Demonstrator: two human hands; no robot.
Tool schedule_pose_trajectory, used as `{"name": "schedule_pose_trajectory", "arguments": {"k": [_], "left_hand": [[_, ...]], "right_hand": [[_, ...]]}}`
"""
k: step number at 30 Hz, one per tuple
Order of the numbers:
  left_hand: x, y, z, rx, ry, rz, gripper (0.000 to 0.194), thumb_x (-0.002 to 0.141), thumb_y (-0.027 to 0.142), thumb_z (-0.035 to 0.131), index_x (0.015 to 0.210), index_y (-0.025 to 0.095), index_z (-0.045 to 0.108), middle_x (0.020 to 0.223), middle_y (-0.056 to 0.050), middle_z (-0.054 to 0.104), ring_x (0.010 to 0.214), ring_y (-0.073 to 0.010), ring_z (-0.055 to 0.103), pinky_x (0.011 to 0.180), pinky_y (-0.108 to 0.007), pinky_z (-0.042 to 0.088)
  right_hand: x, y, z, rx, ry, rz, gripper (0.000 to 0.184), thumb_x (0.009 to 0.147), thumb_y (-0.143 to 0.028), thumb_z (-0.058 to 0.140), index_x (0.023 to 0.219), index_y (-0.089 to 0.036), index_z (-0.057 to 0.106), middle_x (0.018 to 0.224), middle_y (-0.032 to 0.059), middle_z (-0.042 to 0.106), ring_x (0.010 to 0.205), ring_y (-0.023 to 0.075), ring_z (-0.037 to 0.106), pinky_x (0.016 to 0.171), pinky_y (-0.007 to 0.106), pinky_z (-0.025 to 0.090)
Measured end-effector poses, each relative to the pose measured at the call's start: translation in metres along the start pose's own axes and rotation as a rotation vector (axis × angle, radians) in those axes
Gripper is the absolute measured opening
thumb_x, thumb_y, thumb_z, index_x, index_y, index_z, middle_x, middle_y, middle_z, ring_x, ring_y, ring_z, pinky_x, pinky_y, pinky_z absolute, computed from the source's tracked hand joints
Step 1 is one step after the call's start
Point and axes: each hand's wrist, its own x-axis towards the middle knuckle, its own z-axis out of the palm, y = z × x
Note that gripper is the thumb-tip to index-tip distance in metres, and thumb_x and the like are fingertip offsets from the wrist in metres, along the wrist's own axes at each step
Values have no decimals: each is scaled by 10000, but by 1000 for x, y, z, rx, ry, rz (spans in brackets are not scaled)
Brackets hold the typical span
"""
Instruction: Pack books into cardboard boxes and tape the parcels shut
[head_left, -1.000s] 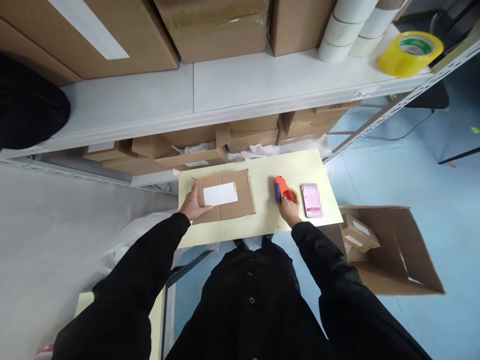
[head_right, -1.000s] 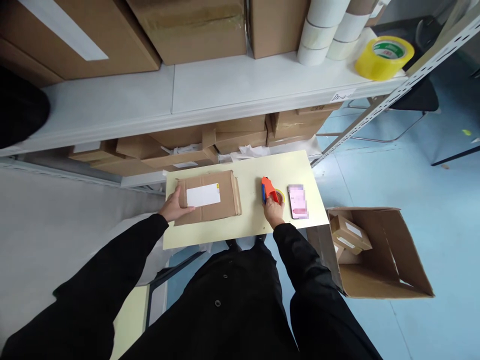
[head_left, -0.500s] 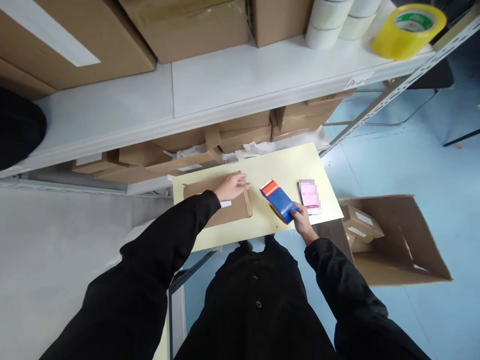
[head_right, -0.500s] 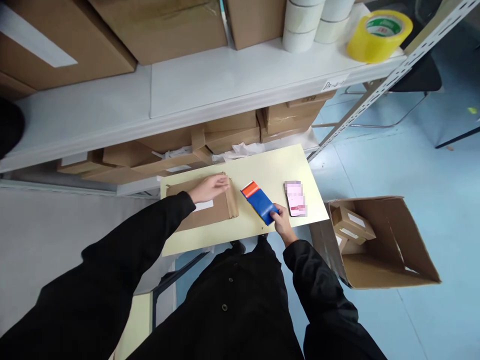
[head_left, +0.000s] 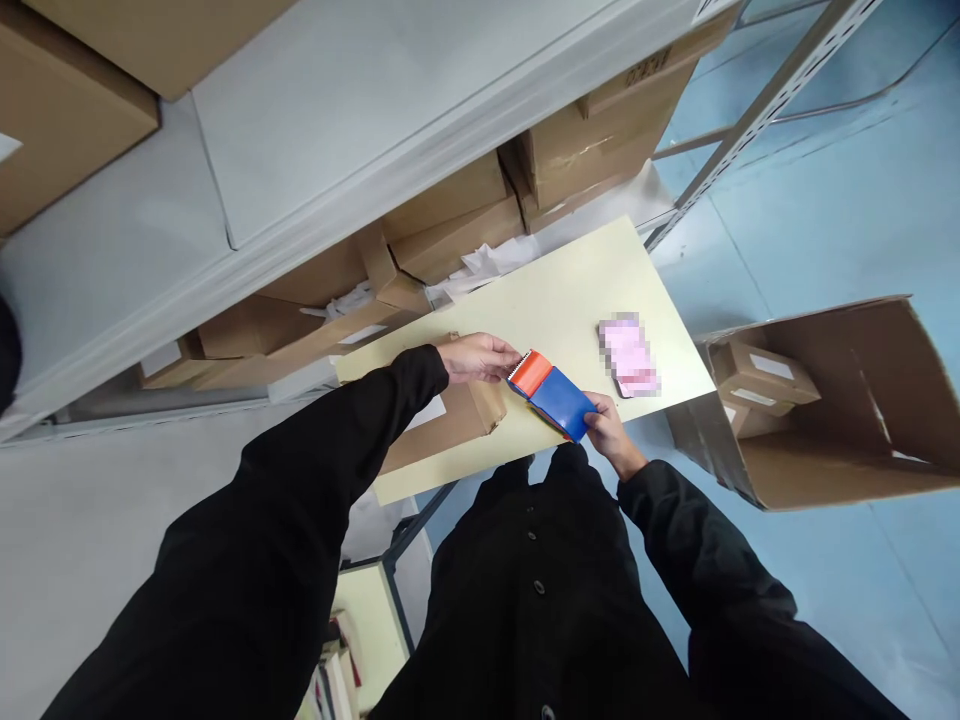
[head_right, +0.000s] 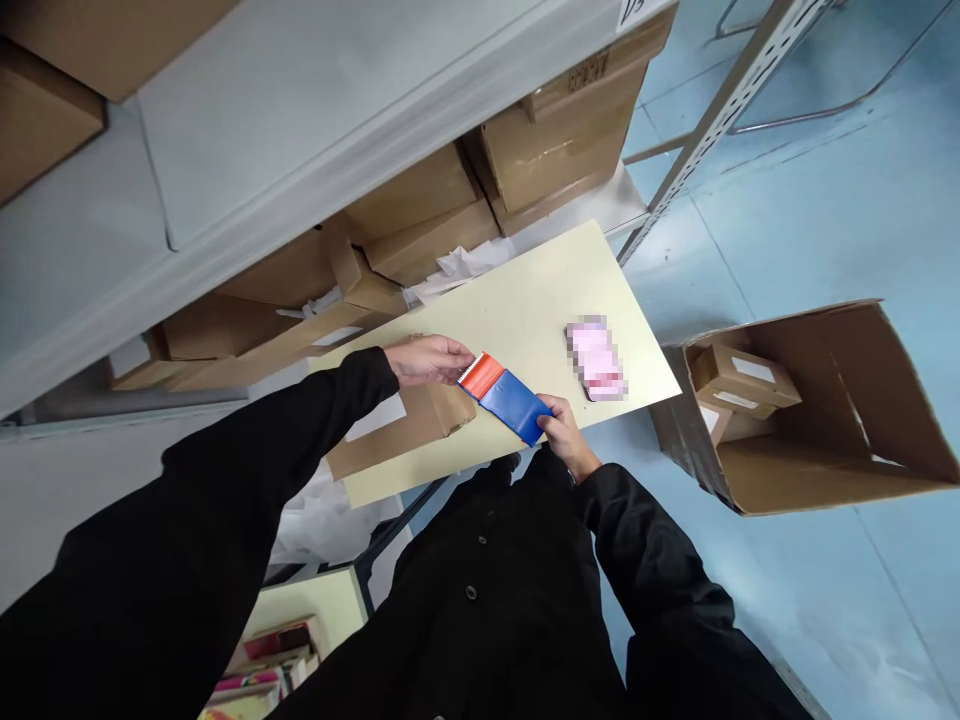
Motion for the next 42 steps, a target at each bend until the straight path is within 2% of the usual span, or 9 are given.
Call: {"name": "schedule_pose_trajectory", "arguments": {"k": [5,11,18,22,25,31,34,37,42], "left_hand": [[3,10,-7,187,106,1,215,585,266,806,716,144,687,592,-7,626,564,-110,583,601,-255,451],[29,36,-10,478,275,-125,177,529,146,781,679,133,687,548,-22,616,653,-236,671,664,-356,520],[54,57,-21,845,206,-301,147,485,72,781,517,125,648,535,-31,616,685,-280,684,667,-379,541],[64,55,-46,773,308,-370,149,543,95,800,596,115,662,603,-51,642,786,-306,694,706,-400,543],[66,52,-42,626,364,-440,173,628,210,792,730,116,690,725,-77,680,894,-321,688,723,-382,541],[59,59,-4,412,40,-590,421,696,472,722,882,94,706,846,-141,712,895,-308,680,712,-370,533],[55,65,-7,411,-97,-569,542,750,612,599,920,106,695,890,-138,716,893,-269,675,763,-359,529],[50,64,-17,512,-213,-539,439,701,525,687,926,148,684,908,-85,716,900,-212,668,827,-328,513],[48,49,-21,679,-153,-468,259,667,401,745,768,174,674,727,-18,680,769,-144,658,781,-286,507]], "right_hand": [[8,-10,7,-12,3,19,370,645,-538,590,566,-191,490,531,-30,375,491,101,319,462,240,271],[19,-25,23,16,159,68,541,669,-682,624,511,-193,456,472,-39,379,450,81,307,421,227,257],[16,-16,21,256,124,220,502,657,-655,683,576,-165,615,497,-10,549,438,97,457,449,232,401],[6,-2,14,310,162,269,473,642,-623,718,579,-163,628,498,-3,573,427,103,469,438,237,413],[0,5,9,352,209,230,495,640,-639,710,536,-173,578,462,-19,518,410,93,435,423,230,388],[1,7,3,319,149,172,514,601,-651,728,531,-166,573,464,-30,475,405,73,367,394,216,318],[2,7,4,317,141,172,514,604,-651,725,530,-167,568,465,-33,473,412,73,364,401,215,319],[0,9,7,325,169,173,507,617,-639,725,522,-169,560,456,-36,467,409,70,358,396,211,304],[2,11,13,335,155,181,486,626,-620,733,521,-170,582,456,-35,493,400,68,378,395,209,309]]}}
